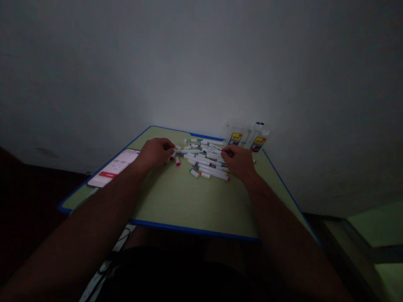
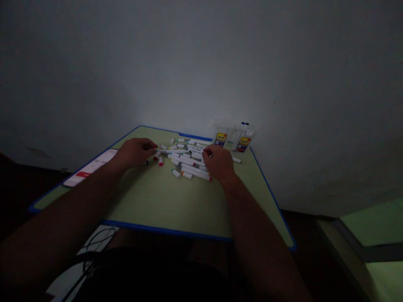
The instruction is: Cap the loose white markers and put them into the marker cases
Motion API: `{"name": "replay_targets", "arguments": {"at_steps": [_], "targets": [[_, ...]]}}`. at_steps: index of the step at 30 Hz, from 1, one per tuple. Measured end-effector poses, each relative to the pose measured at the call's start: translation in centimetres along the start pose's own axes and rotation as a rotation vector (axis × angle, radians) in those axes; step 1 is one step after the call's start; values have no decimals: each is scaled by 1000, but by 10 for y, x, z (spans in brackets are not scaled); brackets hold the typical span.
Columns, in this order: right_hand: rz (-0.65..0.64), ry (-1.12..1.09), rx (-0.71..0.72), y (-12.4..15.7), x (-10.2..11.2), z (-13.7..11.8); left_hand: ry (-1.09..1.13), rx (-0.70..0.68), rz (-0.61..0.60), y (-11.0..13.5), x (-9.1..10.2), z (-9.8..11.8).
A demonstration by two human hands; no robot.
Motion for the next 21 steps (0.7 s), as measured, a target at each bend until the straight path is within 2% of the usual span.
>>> {"name": "replay_targets", "arguments": {"at_steps": [3,10,17,21], "targets": [[-49,-11,17,1,-3,-1,-30,2,-57,-1,-4,-3],[-302,23,178,8,-14,-15,-112,26,-127,-3,3,-9],[-284,74,161,5,-8,-6,-164,18,-128,-1,6,-4],[-347,44,192,8,-9,-11,-151,12,-81,-2,6,-3]]}}
Point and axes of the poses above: each hand's wrist, its own y-axis away from the middle knuckle, its own x-axis out of the back of the hand, z = x × y, the point moved 7 cm from there along -y, towards the middle knuckle, and after that the axes turned 7 degrees about y, right-handed, at the moved point
